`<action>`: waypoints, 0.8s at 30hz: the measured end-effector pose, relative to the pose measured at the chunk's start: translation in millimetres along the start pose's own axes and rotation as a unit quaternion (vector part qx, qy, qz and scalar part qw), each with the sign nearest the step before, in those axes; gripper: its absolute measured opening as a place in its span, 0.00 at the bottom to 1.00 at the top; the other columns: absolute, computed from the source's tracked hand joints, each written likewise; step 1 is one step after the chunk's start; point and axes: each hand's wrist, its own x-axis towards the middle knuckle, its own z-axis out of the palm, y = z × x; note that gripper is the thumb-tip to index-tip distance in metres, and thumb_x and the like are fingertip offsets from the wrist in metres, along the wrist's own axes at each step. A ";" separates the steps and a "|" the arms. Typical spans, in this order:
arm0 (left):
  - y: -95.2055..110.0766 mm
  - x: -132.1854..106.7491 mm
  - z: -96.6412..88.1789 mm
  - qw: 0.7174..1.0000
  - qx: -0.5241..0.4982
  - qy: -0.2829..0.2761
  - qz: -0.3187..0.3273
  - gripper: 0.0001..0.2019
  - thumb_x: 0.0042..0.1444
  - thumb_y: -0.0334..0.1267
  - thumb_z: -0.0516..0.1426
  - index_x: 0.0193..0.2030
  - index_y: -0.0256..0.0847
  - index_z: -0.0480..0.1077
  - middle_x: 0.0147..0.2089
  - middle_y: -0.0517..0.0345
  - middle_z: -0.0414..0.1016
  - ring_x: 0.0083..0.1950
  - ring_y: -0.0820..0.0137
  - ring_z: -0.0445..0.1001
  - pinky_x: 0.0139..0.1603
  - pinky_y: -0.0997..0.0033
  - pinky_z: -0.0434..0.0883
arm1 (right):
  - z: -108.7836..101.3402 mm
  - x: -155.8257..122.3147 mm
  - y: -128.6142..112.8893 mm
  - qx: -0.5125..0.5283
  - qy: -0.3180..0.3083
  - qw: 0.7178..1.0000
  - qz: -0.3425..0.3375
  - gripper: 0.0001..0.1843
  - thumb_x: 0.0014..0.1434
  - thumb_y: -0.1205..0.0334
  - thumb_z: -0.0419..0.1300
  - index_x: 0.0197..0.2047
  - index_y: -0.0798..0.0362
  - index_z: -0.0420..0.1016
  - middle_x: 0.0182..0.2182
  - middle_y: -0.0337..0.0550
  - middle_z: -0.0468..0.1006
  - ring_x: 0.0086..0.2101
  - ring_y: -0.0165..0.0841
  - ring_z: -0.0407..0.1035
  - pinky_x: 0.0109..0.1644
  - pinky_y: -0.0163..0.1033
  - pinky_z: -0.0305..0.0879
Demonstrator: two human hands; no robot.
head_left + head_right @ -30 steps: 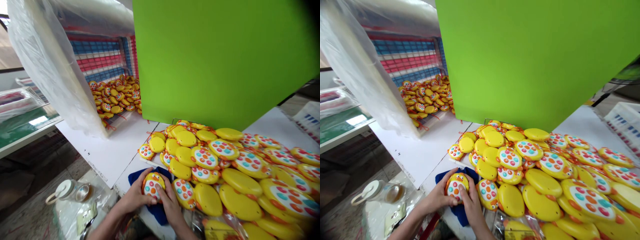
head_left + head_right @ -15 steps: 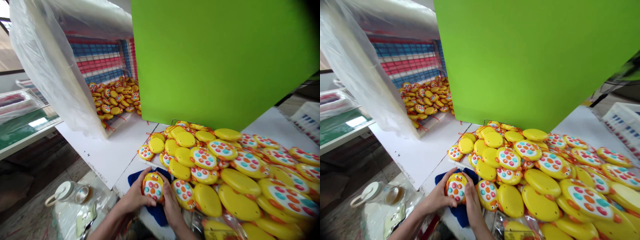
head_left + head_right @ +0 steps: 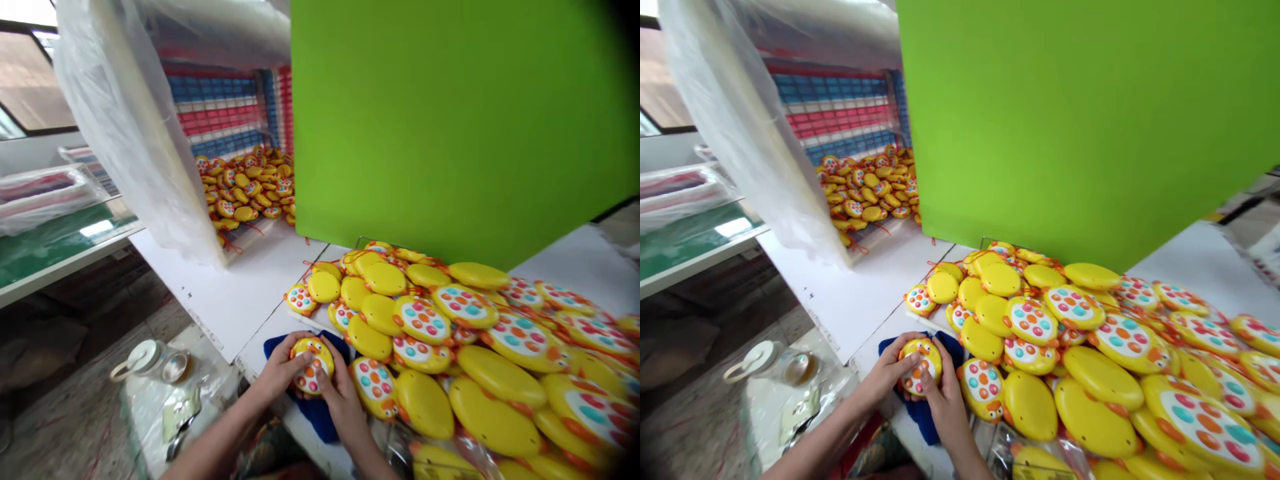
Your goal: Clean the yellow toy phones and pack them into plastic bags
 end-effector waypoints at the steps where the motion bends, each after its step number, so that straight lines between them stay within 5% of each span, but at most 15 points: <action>1: 0.0 -0.8 -0.9 1.000 -0.004 -0.005 0.006 0.27 0.53 0.51 0.59 0.56 0.39 0.61 0.35 0.56 0.73 0.22 0.75 0.70 0.21 0.77 0.68 | -0.2 -0.6 -1.0 -0.022 0.003 1.000 0.000 0.38 0.57 0.43 0.56 0.66 0.48 0.54 0.60 0.50 0.65 0.56 0.44 0.63 0.55 0.46 0.66; 5: -2.9 -9.9 -6.6 0.998 -0.014 -0.061 0.024 0.39 0.41 0.44 0.68 0.60 0.43 0.59 0.44 0.53 0.72 0.34 0.71 0.73 0.32 0.74 0.71 | -3.2 -3.4 -0.3 -0.096 0.028 0.995 0.024 0.40 0.57 0.40 0.54 0.67 0.48 0.51 0.63 0.49 0.59 0.57 0.46 0.61 0.56 0.48 0.63; 8: -10.6 -15.8 -8.3 0.996 -0.032 -0.081 0.006 0.50 0.34 0.38 0.71 0.65 0.47 0.52 0.45 0.52 0.70 0.32 0.71 0.73 0.31 0.71 0.72 | -6.9 -4.8 5.6 -0.119 0.036 0.992 0.023 0.38 0.57 0.39 0.52 0.66 0.47 0.53 0.64 0.46 0.58 0.58 0.46 0.60 0.57 0.47 0.62; 14: -22.3 -21.4 -6.9 0.996 -0.066 -0.056 0.015 0.48 0.39 0.45 0.69 0.65 0.49 0.50 0.47 0.49 0.69 0.33 0.68 0.73 0.28 0.69 0.72 | -9.8 -7.2 19.6 -0.066 0.016 0.998 -0.001 0.35 0.59 0.40 0.50 0.65 0.47 0.56 0.61 0.45 0.65 0.56 0.45 0.63 0.55 0.45 0.64; 19: -23.8 -25.1 -7.0 0.997 -0.019 -0.027 0.071 0.56 0.29 0.38 0.73 0.66 0.48 0.50 0.53 0.48 0.67 0.46 0.61 0.72 0.46 0.62 0.72 | -9.0 -6.3 23.9 -0.045 0.024 0.999 0.001 0.36 0.59 0.39 0.49 0.66 0.47 0.56 0.59 0.46 0.69 0.55 0.46 0.64 0.55 0.48 0.64; 24: -32.8 -24.2 -3.2 0.996 -0.075 -0.044 0.037 0.48 0.41 0.42 0.69 0.66 0.48 0.48 0.41 0.55 0.71 0.28 0.73 0.72 0.27 0.72 0.72 | -8.9 -4.5 21.5 -0.028 0.002 1.000 -0.005 0.35 0.60 0.39 0.47 0.66 0.47 0.55 0.59 0.47 0.68 0.53 0.45 0.67 0.51 0.48 0.67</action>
